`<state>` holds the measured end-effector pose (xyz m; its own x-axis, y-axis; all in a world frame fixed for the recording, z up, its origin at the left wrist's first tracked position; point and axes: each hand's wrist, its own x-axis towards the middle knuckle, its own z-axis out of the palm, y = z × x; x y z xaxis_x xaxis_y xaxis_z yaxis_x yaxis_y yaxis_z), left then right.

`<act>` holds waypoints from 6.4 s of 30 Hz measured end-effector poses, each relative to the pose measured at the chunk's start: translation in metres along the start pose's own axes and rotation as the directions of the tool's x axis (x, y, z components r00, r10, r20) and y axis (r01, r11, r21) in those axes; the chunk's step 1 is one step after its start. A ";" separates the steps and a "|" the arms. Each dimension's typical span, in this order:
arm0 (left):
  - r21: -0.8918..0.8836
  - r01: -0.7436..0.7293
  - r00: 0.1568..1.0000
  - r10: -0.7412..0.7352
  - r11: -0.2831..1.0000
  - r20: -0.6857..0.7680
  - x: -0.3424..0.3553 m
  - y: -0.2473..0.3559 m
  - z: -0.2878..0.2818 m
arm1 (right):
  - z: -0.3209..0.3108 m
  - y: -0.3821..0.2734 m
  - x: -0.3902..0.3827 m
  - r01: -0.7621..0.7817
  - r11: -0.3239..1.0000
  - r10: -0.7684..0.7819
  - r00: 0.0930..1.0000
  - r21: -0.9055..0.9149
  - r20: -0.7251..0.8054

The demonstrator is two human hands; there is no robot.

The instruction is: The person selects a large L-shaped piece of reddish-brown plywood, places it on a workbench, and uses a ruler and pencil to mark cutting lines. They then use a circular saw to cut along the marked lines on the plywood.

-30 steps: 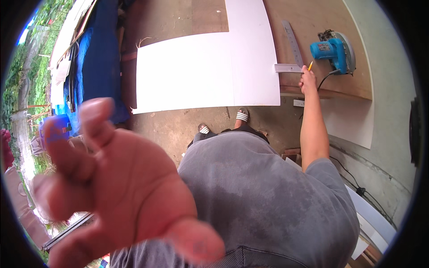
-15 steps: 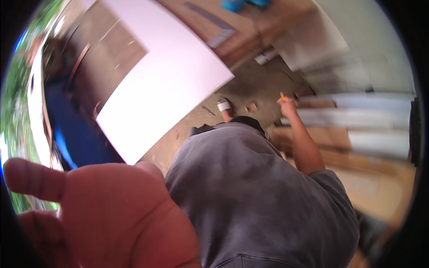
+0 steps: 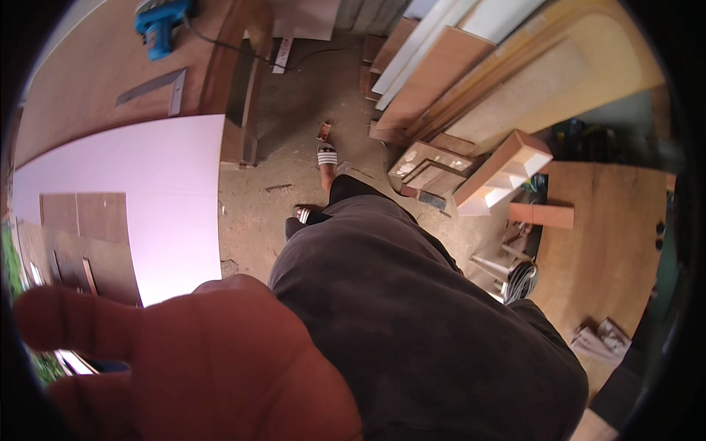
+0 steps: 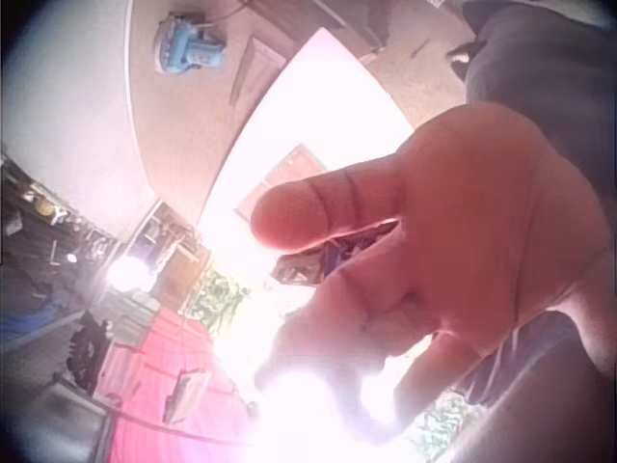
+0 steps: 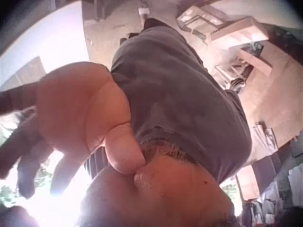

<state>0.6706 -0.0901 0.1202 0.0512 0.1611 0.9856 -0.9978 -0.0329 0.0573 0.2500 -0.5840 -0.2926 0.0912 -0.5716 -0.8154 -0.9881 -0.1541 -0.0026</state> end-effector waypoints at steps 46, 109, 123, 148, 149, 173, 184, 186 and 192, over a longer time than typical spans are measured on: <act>0.638 0.380 -0.718 -0.649 -0.669 -0.253 -0.404 0.248 0.057 | -0.280 -0.458 0.104 0.889 0.442 -0.832 0.357 -0.119 -0.424; 0.004 0.524 -0.596 -0.370 -0.852 -0.713 -0.351 0.317 0.156 | -0.280 -0.735 0.020 0.472 -0.216 -0.946 0.117 -0.855 0.304; 0.219 0.294 -0.694 -0.365 -0.930 -0.620 -0.370 0.341 0.155 | -0.364 -0.691 0.071 0.269 -0.042 -0.972 0.213 -0.962 0.102; 0.424 0.700 -0.603 -0.794 -0.575 -0.081 -0.426 -0.276 0.297 | -0.199 -0.258 0.142 0.577 0.731 -0.567 0.811 -0.365 0.145; 0.347 0.736 -0.596 -0.799 -0.582 -0.077 -0.427 -0.308 0.326 | -0.186 -0.184 0.137 0.504 0.833 -0.524 0.851 -0.230 -0.035; 0.837 0.084 -0.896 -0.327 0.540 0.301 -0.546 -0.342 0.285 | 0.152 -0.107 -0.179 -0.471 0.446 0.593 0.792 0.761 0.143; 0.194 0.293 -0.945 0.253 0.936 0.209 -0.559 -0.084 0.327 | 0.175 0.028 -0.142 -0.197 0.333 0.584 0.811 0.922 -0.038; 0.308 0.341 -0.937 0.293 0.888 0.190 -0.567 -0.032 0.346 | 0.214 0.064 -0.139 -0.291 0.195 0.550 0.823 0.937 0.141; 0.350 0.523 -0.842 0.408 0.777 0.352 -0.508 0.058 0.410 | 0.272 0.183 -0.163 -0.377 0.176 0.509 0.826 0.909 0.243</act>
<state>0.6039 -0.5780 -0.3117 -0.4359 -0.4964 -0.7507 -0.7340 -0.2866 0.6157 0.0209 -0.3000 -0.3176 -0.4577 -0.3544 -0.8154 -0.3215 0.9210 -0.2198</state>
